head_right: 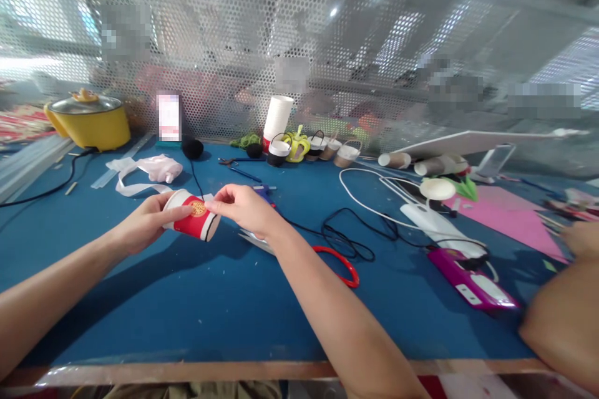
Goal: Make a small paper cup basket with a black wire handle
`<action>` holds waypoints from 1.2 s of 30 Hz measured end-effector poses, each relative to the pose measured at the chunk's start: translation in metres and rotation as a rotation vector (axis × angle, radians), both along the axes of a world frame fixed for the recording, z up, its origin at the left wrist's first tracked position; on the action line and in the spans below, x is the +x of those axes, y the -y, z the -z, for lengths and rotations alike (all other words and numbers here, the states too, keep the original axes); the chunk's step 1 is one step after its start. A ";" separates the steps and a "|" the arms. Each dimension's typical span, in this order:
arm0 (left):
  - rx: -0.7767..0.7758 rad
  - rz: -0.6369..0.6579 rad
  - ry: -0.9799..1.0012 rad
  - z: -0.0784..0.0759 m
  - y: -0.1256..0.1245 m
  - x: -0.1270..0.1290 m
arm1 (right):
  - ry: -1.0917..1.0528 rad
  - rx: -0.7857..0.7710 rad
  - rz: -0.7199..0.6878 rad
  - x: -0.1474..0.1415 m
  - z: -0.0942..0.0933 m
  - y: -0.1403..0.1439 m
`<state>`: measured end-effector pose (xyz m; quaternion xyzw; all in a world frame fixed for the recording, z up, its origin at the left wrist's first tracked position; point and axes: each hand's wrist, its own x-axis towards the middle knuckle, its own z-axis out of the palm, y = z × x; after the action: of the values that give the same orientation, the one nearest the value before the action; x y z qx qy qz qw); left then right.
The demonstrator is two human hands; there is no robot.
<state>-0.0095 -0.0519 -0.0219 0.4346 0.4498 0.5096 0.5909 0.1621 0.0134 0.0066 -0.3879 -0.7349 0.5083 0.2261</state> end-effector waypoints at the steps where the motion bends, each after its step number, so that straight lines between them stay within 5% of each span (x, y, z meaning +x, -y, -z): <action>1: 0.013 0.000 -0.023 0.001 0.000 0.000 | 0.005 -0.006 0.002 -0.001 0.000 0.000; 10: 0.045 0.023 -0.107 0.004 0.000 -0.002 | -0.080 0.174 0.110 -0.004 0.002 0.000; 15: 0.048 -0.004 -0.070 0.005 -0.001 -0.001 | -0.119 0.114 0.124 -0.001 0.000 -0.002; 19: 0.098 -0.068 -0.091 0.004 -0.001 -0.003 | 0.069 0.090 0.092 0.004 0.001 -0.006; 29: 0.270 -0.069 -0.438 0.000 0.006 -0.001 | 0.185 0.016 0.013 0.001 0.007 -0.005; 36: 0.196 -0.062 -0.278 0.001 0.003 0.000 | 0.211 0.258 0.104 0.001 0.001 -0.001</action>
<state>-0.0091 -0.0546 -0.0225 0.5423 0.4884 0.5041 0.4618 0.1636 0.0147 0.0059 -0.4444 -0.7927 0.3536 0.2217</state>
